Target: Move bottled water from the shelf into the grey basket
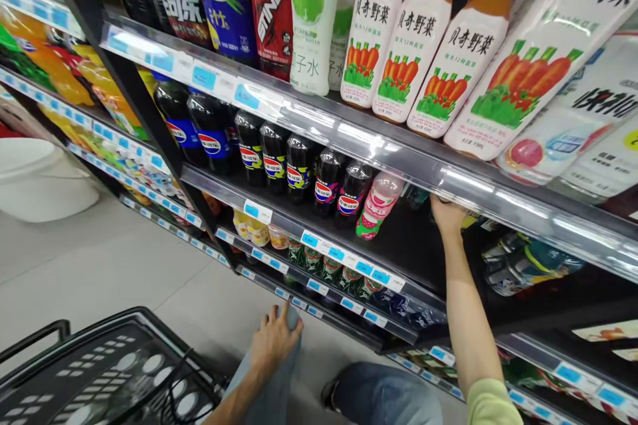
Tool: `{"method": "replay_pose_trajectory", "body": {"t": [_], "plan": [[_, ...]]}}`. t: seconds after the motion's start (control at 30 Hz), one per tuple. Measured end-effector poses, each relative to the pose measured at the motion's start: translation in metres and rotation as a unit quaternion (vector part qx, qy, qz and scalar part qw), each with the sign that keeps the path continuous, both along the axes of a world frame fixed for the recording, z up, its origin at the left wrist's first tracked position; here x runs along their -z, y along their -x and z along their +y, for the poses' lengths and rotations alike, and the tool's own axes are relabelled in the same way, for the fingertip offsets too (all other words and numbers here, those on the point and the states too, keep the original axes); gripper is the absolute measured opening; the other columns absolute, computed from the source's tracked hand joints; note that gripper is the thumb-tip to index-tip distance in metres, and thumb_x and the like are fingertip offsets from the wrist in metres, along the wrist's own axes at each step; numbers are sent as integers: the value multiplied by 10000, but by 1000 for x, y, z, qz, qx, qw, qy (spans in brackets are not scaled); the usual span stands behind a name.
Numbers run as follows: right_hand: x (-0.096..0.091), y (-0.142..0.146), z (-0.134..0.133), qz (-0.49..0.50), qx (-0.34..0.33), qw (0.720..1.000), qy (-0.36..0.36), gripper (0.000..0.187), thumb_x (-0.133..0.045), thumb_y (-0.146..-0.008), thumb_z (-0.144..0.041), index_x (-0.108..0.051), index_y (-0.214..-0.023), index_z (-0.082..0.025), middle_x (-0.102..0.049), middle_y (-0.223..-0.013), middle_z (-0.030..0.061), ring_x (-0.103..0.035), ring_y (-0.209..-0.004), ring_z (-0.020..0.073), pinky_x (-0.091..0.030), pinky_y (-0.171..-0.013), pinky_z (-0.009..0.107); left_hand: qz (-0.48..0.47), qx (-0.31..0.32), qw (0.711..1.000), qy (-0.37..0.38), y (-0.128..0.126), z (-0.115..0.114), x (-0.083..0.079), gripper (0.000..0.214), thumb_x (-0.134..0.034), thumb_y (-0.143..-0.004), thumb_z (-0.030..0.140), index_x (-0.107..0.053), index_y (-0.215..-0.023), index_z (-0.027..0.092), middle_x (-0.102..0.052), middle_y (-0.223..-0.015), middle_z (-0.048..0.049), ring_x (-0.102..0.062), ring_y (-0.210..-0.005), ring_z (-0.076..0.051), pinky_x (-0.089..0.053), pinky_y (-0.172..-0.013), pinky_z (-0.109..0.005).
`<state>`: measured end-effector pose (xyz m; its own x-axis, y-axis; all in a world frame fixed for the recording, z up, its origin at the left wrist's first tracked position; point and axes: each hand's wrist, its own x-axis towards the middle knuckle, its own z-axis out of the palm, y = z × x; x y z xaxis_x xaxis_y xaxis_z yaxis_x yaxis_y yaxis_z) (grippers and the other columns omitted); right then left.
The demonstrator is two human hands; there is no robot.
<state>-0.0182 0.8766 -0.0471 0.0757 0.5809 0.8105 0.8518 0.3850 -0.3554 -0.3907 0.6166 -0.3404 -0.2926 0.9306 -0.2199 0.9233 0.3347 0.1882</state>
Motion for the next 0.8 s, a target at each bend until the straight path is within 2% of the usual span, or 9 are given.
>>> {"method": "replay_pose_trajectory", "body": {"t": [0.1,0.2,0.27,0.33,0.47,0.53,0.63,0.8], "plan": [[2,11,-13,24,-15,999,-29,389,-687,-902,-577,-748,-875,-193,-773,-865,169,-738,-987,365,-582,-1024,580,-3,-3,1000,-14,-4,0,3,608,-457,-1070,429,-538,-1606,153,-579,-1503,-229,-623,-1261,-380,-569,-957,-482],[0,25,-50,1,-105,994,-39,341,-738,-919,-533,-734,-870,-195,-789,-860,124,-757,-853,299,-630,-922,509,-2,2,999,-38,-5,0,10,593,-480,-1065,423,-570,-1582,146,-589,-1493,-252,-636,-1243,-402,-580,-916,-486],[-6,37,-87,-28,-173,983,-61,207,-753,-960,-409,-727,-891,-215,-804,-915,93,-772,-857,263,-642,-880,457,0,9,999,-53,-6,0,14,577,-496,-1062,431,-599,-1557,151,-605,-1467,-261,-649,-1218,-411,-581,-897,-484],[-13,49,-132,-55,-208,970,-112,80,-793,-943,-278,-726,-927,-239,-812,-948,64,-784,-904,253,-647,-901,457,0,14,998,-65,-6,-1,16,577,-508,-1059,440,-610,-1545,146,-621,-1435,-266,-661,-1190,-409,-580,-891,-481],[-19,74,-227,-77,-237,951,-185,251,-864,-849,-120,-741,-1016,-260,-821,-939,34,-810,-906,268,-675,-910,514,-11,13,997,-74,-10,-4,16,586,-504,-1056,454,-610,-1536,135,-617,-1433,-264,-660,-1168,-392,-577,-885,-461],[-11,81,-268,-74,-234,954,-174,266,-871,-837,-111,-743,-1012,-265,-821,-931,24,-815,-882,265,-686,-901,532,-16,17,997,-73,-12,-7,13,577,-500,-1056,449,-618,-1524,134,-611,-1441,-260,-650,-1177,-389,-574,-884,-456],[12,86,-316,-79,-258,955,-124,237,-870,-839,-136,-745,-978,-281,-823,-919,11,-815,-836,256,-696,-874,538,-17,27,997,-74,-17,-13,10,565,-521,-1049,420,-624,-1512,114,-614,-1427,-265,-643,-1183,-394,-568,-900,-469],[59,95,-361,-8,-323,945,-41,291,-850,-835,-96,-748,-1054,-258,-833,-912,38,-816,-846,280,-701,-839,544,-20,39,996,-79,-26,-21,8,580,-529,-1055,430,-605,-1527,101,-603,-1445,-257,-628,-1182,-384,-552,-926,-463]]}}
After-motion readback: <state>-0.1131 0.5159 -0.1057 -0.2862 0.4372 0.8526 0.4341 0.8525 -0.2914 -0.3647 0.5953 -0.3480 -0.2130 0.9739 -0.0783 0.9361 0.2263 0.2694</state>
